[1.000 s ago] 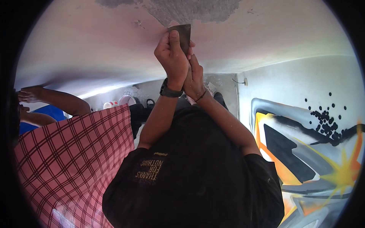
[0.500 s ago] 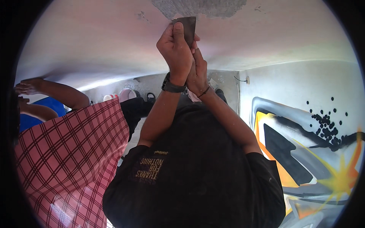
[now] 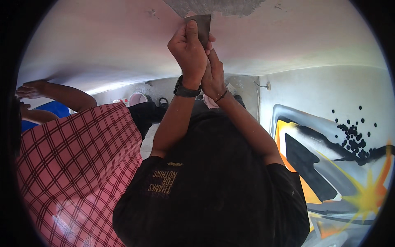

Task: The person is using a scraper to remove old paint or plaster from a ceiling patch.

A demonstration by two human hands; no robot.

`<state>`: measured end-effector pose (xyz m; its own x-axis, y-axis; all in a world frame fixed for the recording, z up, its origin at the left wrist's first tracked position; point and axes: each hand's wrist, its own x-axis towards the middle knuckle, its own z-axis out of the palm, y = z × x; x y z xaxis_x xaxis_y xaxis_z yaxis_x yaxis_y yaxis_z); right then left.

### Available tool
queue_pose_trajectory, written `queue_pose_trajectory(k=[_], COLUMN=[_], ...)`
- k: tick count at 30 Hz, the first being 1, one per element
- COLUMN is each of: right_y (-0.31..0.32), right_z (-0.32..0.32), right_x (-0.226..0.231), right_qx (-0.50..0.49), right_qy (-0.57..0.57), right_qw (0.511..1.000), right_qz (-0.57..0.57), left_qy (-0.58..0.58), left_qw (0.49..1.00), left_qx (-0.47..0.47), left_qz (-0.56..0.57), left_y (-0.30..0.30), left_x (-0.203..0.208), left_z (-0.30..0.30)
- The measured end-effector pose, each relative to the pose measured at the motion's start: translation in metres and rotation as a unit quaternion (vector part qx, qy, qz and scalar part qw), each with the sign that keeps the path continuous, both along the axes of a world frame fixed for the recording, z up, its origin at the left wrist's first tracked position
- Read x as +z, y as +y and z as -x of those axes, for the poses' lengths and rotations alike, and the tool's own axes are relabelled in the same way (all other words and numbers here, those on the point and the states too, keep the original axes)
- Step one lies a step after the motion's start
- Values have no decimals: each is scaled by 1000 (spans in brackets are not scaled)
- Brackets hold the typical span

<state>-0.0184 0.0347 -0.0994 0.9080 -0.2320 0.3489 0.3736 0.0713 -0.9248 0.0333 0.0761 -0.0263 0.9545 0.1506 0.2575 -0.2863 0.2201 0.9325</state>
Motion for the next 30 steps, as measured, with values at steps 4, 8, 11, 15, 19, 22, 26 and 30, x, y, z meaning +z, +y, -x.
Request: queue_pose_trajectory(k=[4,8,11,15,19,22,26,30], right_y=[-1,-9,-6,-8,-3,-5,-4,-11], right_z=[4,6,3,0,0,-3,-4,2], right_x=[10,7,6,7,13,27,29,-10], right_qx=[11,79,76,77,16,18,-21,89], right_qy=[11,58,54,28,8,-6,-39,24], right_qw=[1000,995,995,997,1000,1000,999,994], right_qz=[18,-3,-26,-11,13,0,24,-55], left_qy=[-3,-13,-17,-18,-14,-35,-53,2], left_qw=[1000,1000,1000,1000,1000,999,999,1000], left_qx=[-7,-16,-7,-10,-3,2,8,-22], left_qz=[0,8,17,5,16,7,-4,2], left_y=[3,2,0,-1,-2,-4,-6,-5], left_x=[0,2,5,6,9,22,26,4], left_z=[0,1,-1,-2,0,-2,-1,5])
